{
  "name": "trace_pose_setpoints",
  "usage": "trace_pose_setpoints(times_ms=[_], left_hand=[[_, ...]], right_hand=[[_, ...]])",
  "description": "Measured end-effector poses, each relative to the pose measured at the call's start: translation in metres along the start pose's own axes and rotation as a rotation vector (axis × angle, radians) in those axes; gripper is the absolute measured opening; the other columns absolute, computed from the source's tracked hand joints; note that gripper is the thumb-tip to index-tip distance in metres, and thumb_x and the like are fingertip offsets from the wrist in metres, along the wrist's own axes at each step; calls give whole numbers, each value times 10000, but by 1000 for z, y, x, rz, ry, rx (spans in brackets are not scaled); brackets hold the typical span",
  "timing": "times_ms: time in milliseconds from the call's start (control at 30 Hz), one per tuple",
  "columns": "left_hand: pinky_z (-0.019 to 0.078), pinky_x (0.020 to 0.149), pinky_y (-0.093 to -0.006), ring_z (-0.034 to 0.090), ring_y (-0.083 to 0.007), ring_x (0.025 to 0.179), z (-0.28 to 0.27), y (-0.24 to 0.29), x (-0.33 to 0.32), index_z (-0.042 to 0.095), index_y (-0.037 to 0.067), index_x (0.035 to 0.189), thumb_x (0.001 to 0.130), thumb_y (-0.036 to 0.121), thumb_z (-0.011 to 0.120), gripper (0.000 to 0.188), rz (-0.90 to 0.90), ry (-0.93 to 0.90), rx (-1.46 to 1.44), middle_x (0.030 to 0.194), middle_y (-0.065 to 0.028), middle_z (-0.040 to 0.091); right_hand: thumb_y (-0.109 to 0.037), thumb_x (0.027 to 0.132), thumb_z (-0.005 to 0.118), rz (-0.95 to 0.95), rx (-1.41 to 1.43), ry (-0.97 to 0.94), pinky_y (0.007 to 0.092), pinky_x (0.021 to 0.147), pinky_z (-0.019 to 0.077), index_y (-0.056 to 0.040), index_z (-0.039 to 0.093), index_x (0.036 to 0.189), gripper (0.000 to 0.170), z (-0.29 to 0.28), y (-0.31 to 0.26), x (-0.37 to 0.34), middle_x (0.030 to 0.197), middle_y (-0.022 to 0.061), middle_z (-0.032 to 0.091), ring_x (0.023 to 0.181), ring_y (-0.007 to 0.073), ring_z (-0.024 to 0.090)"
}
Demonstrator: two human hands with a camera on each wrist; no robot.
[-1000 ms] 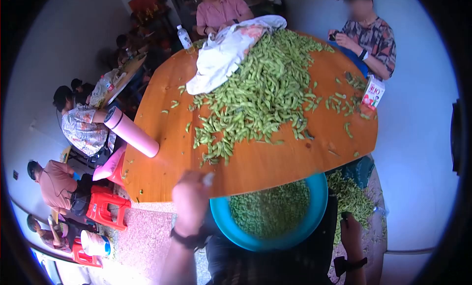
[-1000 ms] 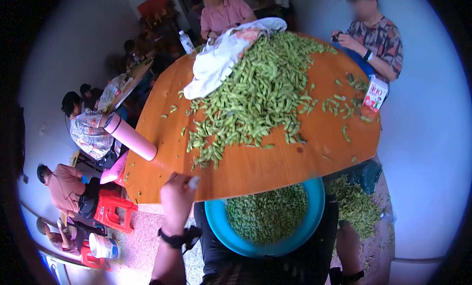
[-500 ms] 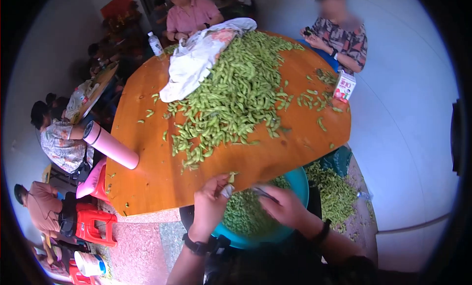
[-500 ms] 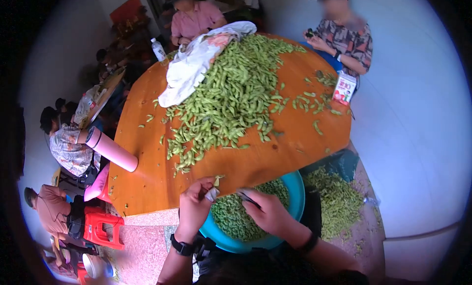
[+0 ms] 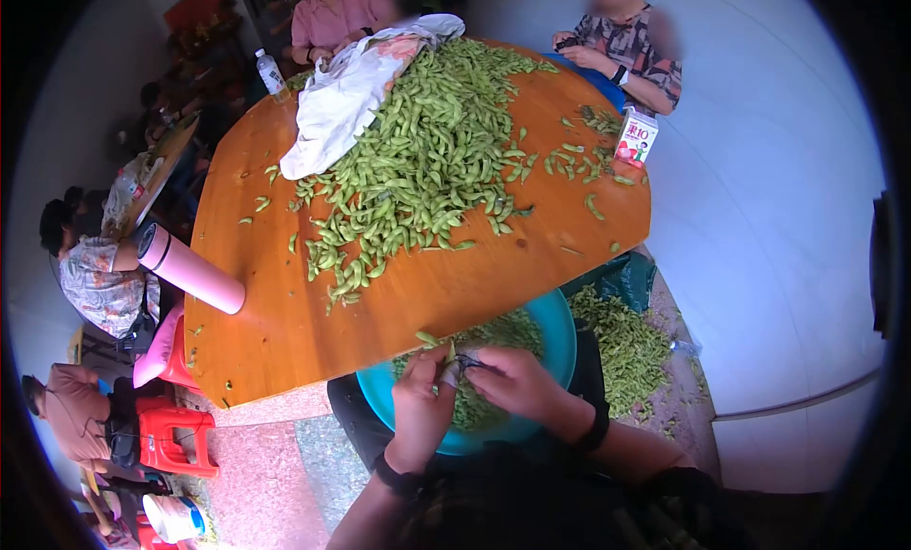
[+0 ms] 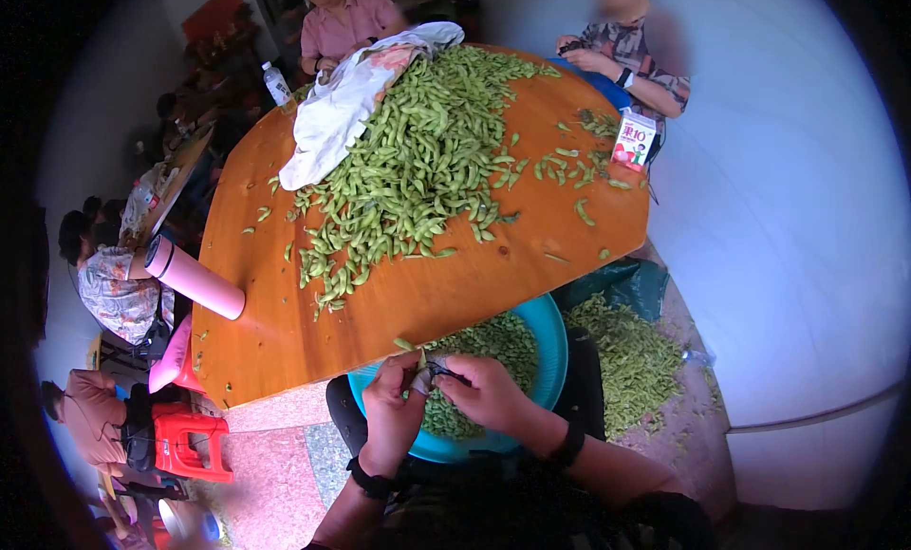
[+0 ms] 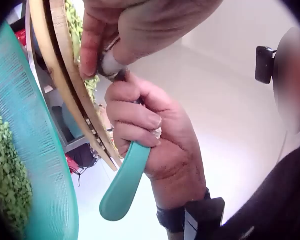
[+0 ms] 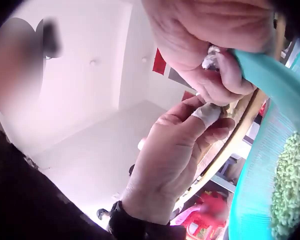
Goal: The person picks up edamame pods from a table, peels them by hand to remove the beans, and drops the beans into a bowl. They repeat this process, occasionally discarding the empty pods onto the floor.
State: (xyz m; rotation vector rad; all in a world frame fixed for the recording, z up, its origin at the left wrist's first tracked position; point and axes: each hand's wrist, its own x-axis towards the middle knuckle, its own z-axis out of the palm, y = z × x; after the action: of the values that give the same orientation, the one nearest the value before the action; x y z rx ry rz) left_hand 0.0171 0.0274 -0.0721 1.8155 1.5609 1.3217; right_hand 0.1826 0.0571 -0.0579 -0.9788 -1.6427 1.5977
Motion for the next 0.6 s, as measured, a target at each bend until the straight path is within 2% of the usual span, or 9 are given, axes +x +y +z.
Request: trace_pose_setpoints(times_ms=[133, 200, 300, 333, 367, 400, 433, 500, 600], left_hand=[[517, 686, -277, 643, -183, 776, 8, 0, -8, 611, 3, 1043, 807, -85, 650, 256, 27, 42, 68, 888, -103, 633], [523, 722, -369, 649, -323, 819, 11, 1, -10, 621, 16, 1070, 794, -72, 630, 289, -39, 69, -30, 914, -168, 640], [520, 713, -364, 644, -334, 816, 14, 2, -10, 624, 21, 1068, 798, -70, 626, 285, -14, 115, 21, 914, -176, 641], [520, 713, -364, 644, -334, 816, 14, 2, -10, 624, 21, 1068, 798, -70, 626, 285, -14, 111, 20, 914, -176, 641], [507, 695, -311, 625, -242, 778, 13, 1, -9, 624, 11, 1048, 821, -74, 617, 243, -5, 103, 19, 879, -125, 636], [494, 677, -257, 605, -150, 740, 13, -1, -9, 625, 2, 1028, 844, -78, 608, 201, 5, 95, 18, 844, -75, 630], [494, 677, -257, 605, -150, 740, 13, -3, -10, 625, 2, 1028, 844, -78, 608, 201, 3, 90, 17, 844, -75, 630], [472, 633, -235, 578, -106, 665, 14, -8, -15, 637, 14, 1035, 896, -49, 567, 168, -275, 8, -312, 829, -34, 635], [453, 597, -220, 554, -80, 614, 13, -12, -15, 649, 35, 1048, 944, 21, 536, 154, -427, -43, -559, 821, -6, 634]], right_hand=[[-65, 928, 552, -6, 51, 102, 263, 568, 416, 21, 580, 934, 91, 10, 6, -4, 692, 17, 547, 638, 69, 465], [-60, 925, 553, 5, 106, 148, 262, 569, 417, 27, 577, 939, 92, 16, 2, -6, 695, 12, 545, 642, 64, 463], [-82, 935, 544, 8, 202, 172, 252, 533, 387, 16, 575, 903, 109, 15, 1, -6, 701, -5, 526, 612, 59, 450], [-98, 941, 536, 129, 353, 123, 242, 509, 360, -4, 574, 901, 109, 12, 4, -5, 702, -16, 511, 585, 53, 434], [-114, 948, 528, 251, 505, 73, 231, 484, 333, -25, 574, 899, 111, 11, 7, -4, 702, -26, 495, 558, 46, 418], [-114, 948, 528, 252, 507, 77, 231, 484, 333, -25, 574, 899, 111, 10, 8, -5, 702, -26, 495, 558, 46, 418], [-126, 951, 524, 283, 591, 59, 223, 468, 306, -45, 568, 911, 101, 9, 10, -6, 693, -31, 479, 533, 43, 398], [-139, 954, 520, 317, 675, 45, 215, 452, 279, -65, 563, 923, 91, 7, 12, -8, 683, -36, 463, 509, 39, 377], [-133, 951, 526, 365, 690, 37, 212, 444, 270, -71, 549, 959, 67, 4, 16, -8, 666, -46, 446, 498, 37, 366]])
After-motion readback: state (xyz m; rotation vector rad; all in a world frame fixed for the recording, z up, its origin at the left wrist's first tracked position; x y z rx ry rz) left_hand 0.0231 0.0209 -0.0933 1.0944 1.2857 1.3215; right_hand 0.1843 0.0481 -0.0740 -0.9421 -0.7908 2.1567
